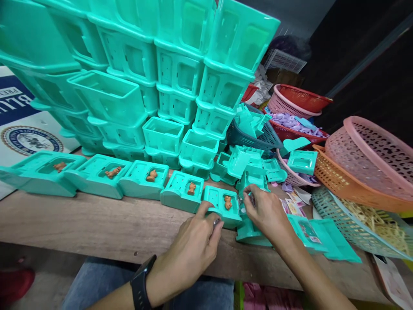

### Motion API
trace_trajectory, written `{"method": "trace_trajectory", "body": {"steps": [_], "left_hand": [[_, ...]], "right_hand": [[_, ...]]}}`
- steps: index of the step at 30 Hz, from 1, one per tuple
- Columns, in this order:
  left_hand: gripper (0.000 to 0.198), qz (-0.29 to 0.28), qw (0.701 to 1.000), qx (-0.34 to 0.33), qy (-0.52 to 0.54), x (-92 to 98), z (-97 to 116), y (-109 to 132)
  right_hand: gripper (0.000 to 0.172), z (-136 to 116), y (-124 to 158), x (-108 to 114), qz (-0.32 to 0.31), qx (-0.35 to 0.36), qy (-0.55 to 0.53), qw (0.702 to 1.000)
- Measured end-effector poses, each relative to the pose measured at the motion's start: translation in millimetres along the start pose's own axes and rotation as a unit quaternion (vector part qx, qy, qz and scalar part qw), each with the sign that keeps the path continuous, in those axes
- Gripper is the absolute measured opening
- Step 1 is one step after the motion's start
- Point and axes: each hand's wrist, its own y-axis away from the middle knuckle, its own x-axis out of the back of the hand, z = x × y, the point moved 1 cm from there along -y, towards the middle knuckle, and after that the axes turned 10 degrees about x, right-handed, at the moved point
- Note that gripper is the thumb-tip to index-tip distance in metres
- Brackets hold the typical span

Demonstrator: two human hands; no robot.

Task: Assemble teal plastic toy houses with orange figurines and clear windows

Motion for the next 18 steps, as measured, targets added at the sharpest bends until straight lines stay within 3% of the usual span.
{"method": "trace_trajectory", "body": {"steps": [18], "left_hand": [[0.034,-0.001,1.000,0.002,-0.023,-1.0,4,-2]], "right_hand": [[0.027,-19,-1,-8,-0.012,0.013,0.077,0.997]]}}
